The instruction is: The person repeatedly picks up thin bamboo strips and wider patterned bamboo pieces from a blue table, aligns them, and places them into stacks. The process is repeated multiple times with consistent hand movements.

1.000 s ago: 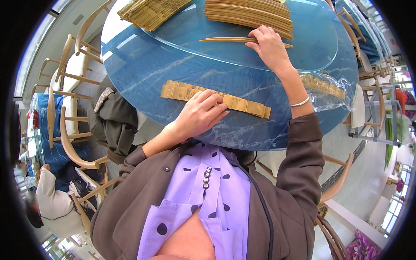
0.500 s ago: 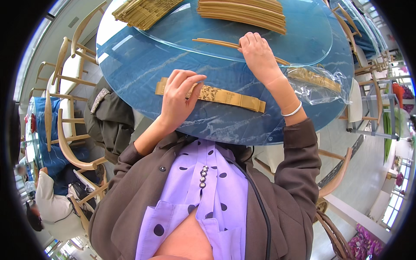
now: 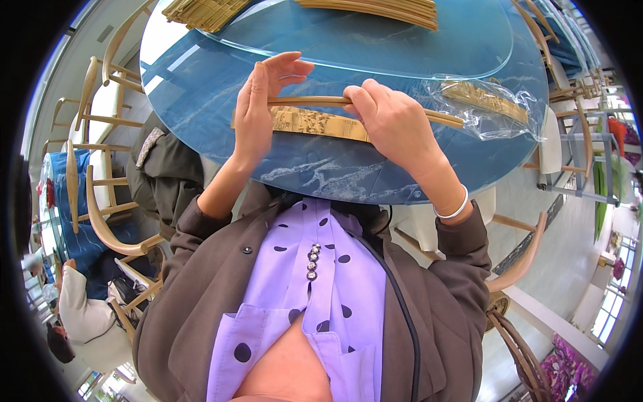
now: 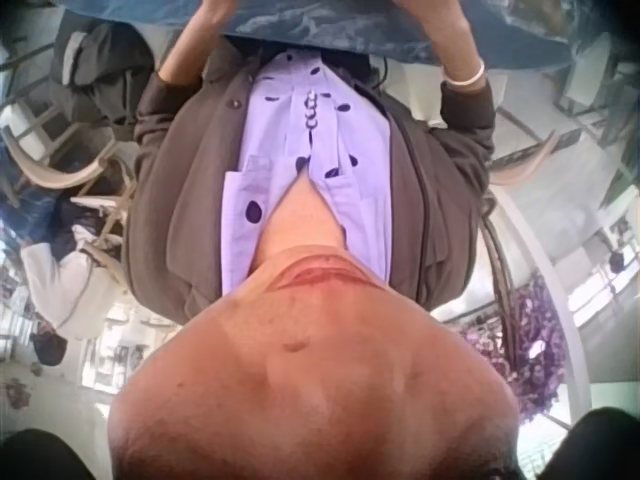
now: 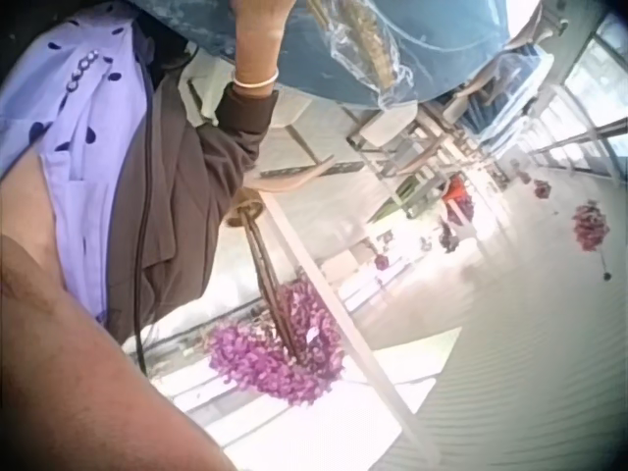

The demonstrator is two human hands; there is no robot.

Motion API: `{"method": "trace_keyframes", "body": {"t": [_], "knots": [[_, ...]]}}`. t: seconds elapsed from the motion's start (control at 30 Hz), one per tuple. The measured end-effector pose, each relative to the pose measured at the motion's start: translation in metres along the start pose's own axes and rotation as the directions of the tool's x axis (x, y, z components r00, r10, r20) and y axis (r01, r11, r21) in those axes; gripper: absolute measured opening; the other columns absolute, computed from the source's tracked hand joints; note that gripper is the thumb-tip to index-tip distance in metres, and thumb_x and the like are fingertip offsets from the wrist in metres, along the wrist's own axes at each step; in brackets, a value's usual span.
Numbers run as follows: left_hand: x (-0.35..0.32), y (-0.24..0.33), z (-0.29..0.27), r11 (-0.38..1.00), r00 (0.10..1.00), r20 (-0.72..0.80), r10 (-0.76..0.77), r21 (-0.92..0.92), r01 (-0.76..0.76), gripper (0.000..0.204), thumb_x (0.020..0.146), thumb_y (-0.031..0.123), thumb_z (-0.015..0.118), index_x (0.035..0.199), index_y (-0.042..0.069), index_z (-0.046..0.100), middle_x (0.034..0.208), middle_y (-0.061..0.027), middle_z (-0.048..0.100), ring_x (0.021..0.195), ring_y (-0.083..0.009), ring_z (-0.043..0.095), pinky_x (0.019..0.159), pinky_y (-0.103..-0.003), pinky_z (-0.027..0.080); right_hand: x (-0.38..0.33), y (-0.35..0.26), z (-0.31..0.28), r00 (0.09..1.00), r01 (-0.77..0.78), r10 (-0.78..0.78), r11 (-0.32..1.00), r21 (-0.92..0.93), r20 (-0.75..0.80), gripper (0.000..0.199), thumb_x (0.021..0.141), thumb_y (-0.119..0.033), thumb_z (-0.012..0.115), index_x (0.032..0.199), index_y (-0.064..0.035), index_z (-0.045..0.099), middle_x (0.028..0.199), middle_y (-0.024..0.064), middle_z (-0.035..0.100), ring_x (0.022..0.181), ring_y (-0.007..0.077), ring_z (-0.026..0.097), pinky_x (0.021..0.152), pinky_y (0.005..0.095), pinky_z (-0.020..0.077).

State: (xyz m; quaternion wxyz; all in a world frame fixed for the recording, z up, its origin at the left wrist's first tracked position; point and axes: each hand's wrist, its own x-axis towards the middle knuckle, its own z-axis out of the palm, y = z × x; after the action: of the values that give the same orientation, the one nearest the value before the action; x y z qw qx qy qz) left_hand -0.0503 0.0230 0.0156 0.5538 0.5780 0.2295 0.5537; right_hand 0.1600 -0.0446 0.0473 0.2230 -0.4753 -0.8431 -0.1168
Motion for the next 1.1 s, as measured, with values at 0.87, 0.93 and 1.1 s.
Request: {"method": "trace_keyframes", "body": {"t": [0.87,0.93,1.1], "knots": [[-0.013,-0.039,0.048,0.506,0.739,0.67,0.077,0.612,-0.608,0.038,0.083,0.03,0.078,0.107,0.003,0.069,0.11,-0.0089,0.061,0.112,-0.0275,0.053,0.099,-0.041,0.042,-0.101,-0.009,-0.035,0.535,-0.748,0.775,0.249,0.616,0.336,0.03,0.101,-0.028,0.064,0.104,0.001,0.07,0.068,-0.0065,0.045,0.062,0.0037,0.036,0.052,0.0239,0.0268],[-0.012,-0.035,0.049,0.536,0.751,0.653,0.099,0.6,-0.594,0.039,0.082,0.03,0.079,0.108,0.004,0.069,0.111,-0.0086,0.061,0.111,-0.0276,0.054,0.098,-0.042,0.043,-0.097,-0.006,-0.031,0.535,-0.732,0.758,0.195,0.653,0.373,0.031,0.099,-0.028,0.066,0.106,0.0012,0.071,0.072,-0.0073,0.051,0.063,0.0031,0.039,0.054,0.0223,0.0283],[-0.015,-0.029,0.049,0.61,0.762,0.634,0.132,0.554,-0.567,0.04,0.081,0.03,0.08,0.11,0.006,0.069,0.108,-0.008,0.063,0.107,-0.0275,0.057,0.096,-0.042,0.045,-0.081,0.003,-0.023,0.574,-0.67,0.677,0.064,0.74,0.461,0.031,0.095,-0.027,0.072,0.109,0.001,0.072,0.08,-0.0024,0.065,0.072,0.0048,0.052,0.067,0.0202,0.0396]]}}
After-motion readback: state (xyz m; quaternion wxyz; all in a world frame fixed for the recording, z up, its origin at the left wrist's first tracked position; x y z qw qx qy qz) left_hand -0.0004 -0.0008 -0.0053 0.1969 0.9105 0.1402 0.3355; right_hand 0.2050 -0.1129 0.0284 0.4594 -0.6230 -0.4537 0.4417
